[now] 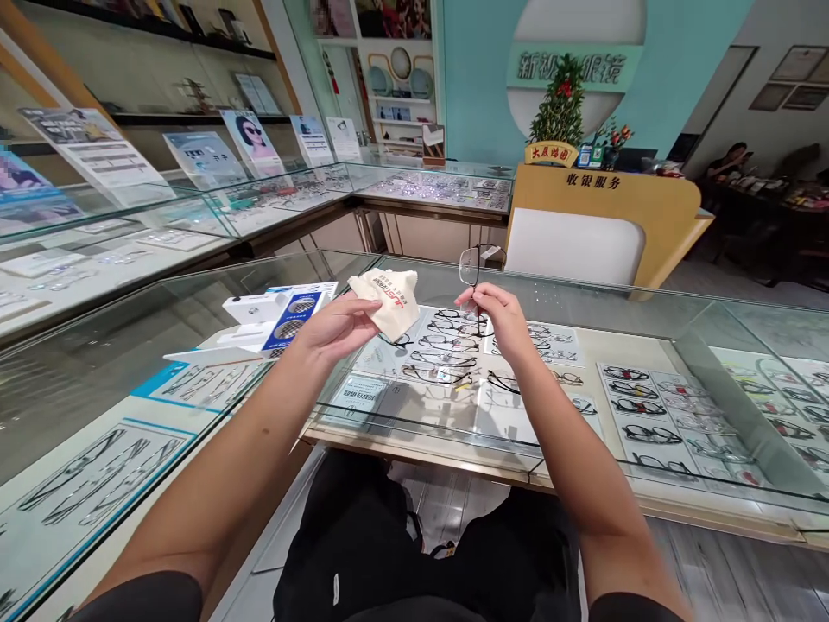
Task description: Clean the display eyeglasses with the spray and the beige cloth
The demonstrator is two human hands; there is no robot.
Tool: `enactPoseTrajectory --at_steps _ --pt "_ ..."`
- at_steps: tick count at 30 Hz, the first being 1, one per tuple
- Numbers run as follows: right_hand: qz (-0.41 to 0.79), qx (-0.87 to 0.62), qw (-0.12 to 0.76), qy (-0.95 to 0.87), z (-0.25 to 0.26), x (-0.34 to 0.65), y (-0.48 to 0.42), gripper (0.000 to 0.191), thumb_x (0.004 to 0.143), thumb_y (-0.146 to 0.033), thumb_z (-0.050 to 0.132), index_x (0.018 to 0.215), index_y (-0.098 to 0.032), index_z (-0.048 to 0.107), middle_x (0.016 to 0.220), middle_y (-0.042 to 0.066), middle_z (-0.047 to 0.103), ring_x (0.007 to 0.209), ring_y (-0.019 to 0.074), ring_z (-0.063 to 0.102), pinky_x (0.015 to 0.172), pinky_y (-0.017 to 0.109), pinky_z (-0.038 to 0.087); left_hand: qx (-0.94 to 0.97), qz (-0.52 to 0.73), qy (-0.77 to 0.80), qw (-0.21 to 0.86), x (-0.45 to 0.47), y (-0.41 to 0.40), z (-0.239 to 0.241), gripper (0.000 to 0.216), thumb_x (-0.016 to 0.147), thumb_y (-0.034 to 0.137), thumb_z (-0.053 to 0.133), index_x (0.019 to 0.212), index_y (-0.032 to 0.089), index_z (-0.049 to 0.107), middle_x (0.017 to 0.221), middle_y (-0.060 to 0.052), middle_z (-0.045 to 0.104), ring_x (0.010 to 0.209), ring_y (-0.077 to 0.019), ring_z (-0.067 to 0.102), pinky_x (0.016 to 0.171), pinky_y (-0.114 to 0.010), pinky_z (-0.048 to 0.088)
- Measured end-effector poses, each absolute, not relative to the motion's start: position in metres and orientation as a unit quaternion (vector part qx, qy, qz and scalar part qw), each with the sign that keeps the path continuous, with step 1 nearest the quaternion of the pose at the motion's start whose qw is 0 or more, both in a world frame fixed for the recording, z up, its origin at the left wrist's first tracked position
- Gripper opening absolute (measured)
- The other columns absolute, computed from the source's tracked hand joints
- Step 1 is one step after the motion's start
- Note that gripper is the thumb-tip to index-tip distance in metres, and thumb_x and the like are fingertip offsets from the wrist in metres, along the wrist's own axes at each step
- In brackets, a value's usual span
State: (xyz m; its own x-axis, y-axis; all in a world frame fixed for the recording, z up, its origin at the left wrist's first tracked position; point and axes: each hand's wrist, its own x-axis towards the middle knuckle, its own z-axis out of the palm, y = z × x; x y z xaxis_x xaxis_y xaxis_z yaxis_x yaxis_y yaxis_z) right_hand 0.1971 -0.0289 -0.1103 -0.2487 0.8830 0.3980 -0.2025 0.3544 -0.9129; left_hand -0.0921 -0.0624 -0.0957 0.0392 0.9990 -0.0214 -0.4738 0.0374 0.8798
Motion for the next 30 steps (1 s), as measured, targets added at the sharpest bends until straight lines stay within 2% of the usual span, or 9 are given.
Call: enactPoseTrajectory --at_steps 4,10,12,15,17,22,26,30 --pt "0.494 -0.272 0.536 -0.628 -0.106 0.205 -0.027 0.022 0.092 -0.044 0.072 0.083 -0.025 0.079 0.095 0.005 0.080 0.086 0.0202 0.062 0.085 0.035 0.048 0.369 0.579 0.339 0.643 -0.070 -0.027 -0.086 0.050 0.085 0.006 0.067 0.135 0.007 0.071 0.132 -0.023 0.081 0.137 -0.0384 0.074 0.121 -0.058 0.059" --pt "0.494 -0.270 0.550 -0.617 -0.104 0.214 -0.022 0.021 0.094 -0.039 0.071 0.084 -0.023 0.081 0.095 0.004 0.081 0.085 0.0184 0.058 0.084 0.033 0.044 0.421 0.600 0.291 0.615 -0.038 0.008 -0.078 0.057 0.090 0.016 0.069 0.146 0.020 0.064 0.143 -0.015 0.077 0.140 -0.0314 0.072 0.124 -0.053 0.056" --pt "0.493 -0.276 0.545 -0.619 -0.105 0.213 -0.020 0.022 0.093 -0.040 0.071 0.084 -0.023 0.081 0.094 0.004 0.081 0.084 0.0183 0.057 0.083 0.033 0.044 0.459 0.585 0.267 0.613 -0.029 0.012 -0.082 0.069 0.081 0.012 0.066 0.150 0.021 0.062 0.146 -0.014 0.076 0.142 -0.0322 0.070 0.125 -0.056 0.055" --pt "0.490 -0.289 0.532 -0.627 -0.105 0.212 -0.020 0.023 0.091 -0.042 0.072 0.082 -0.023 0.081 0.091 0.004 0.080 0.083 0.0192 0.056 0.082 0.034 0.045 0.505 0.557 0.234 0.617 -0.023 0.013 -0.093 0.099 0.059 0.005 0.061 0.156 0.024 0.059 0.149 -0.012 0.075 0.147 -0.0347 0.067 0.126 -0.057 0.053" --pt "0.490 -0.295 0.516 -0.637 -0.104 0.211 -0.022 0.024 0.091 -0.043 0.072 0.082 -0.023 0.082 0.091 0.004 0.079 0.084 0.0197 0.056 0.083 0.034 0.045 0.511 0.536 0.231 0.631 -0.023 0.011 -0.101 0.108 0.056 0.003 0.062 0.161 0.027 0.056 0.148 -0.012 0.076 0.147 -0.0351 0.067 0.125 -0.056 0.054" --pt "0.490 -0.308 0.445 -0.683 -0.099 0.207 -0.033 0.027 0.096 -0.042 0.069 0.085 -0.023 0.085 0.094 0.005 0.080 0.089 0.0212 0.059 0.090 0.036 0.048 0.501 0.509 0.234 0.660 -0.032 0.008 -0.118 0.101 0.071 0.006 0.078 0.166 0.031 0.052 0.149 -0.013 0.075 0.138 -0.0363 0.073 0.114 -0.050 0.061" --pt "0.492 -0.312 0.419 -0.697 -0.098 0.203 -0.038 0.027 0.096 -0.043 0.070 0.085 -0.025 0.085 0.093 0.005 0.079 0.090 0.0225 0.061 0.092 0.038 0.049 0.505 0.512 0.209 0.662 -0.036 0.008 -0.123 0.093 0.075 0.011 0.090 0.161 0.030 0.058 0.150 -0.013 0.074 0.136 -0.0348 0.074 0.109 -0.043 0.062" --pt "0.501 -0.311 0.413 -0.694 -0.100 0.202 -0.037 0.025 0.097 -0.042 0.070 0.084 -0.025 0.083 0.093 0.004 0.079 0.088 0.0212 0.060 0.092 0.038 0.049 0.517 0.514 0.195 0.657 -0.037 0.006 -0.123 0.079 0.075 0.022 0.100 0.147 0.026 0.068 0.140 -0.015 0.078 0.130 -0.0353 0.076 0.104 -0.042 0.063"
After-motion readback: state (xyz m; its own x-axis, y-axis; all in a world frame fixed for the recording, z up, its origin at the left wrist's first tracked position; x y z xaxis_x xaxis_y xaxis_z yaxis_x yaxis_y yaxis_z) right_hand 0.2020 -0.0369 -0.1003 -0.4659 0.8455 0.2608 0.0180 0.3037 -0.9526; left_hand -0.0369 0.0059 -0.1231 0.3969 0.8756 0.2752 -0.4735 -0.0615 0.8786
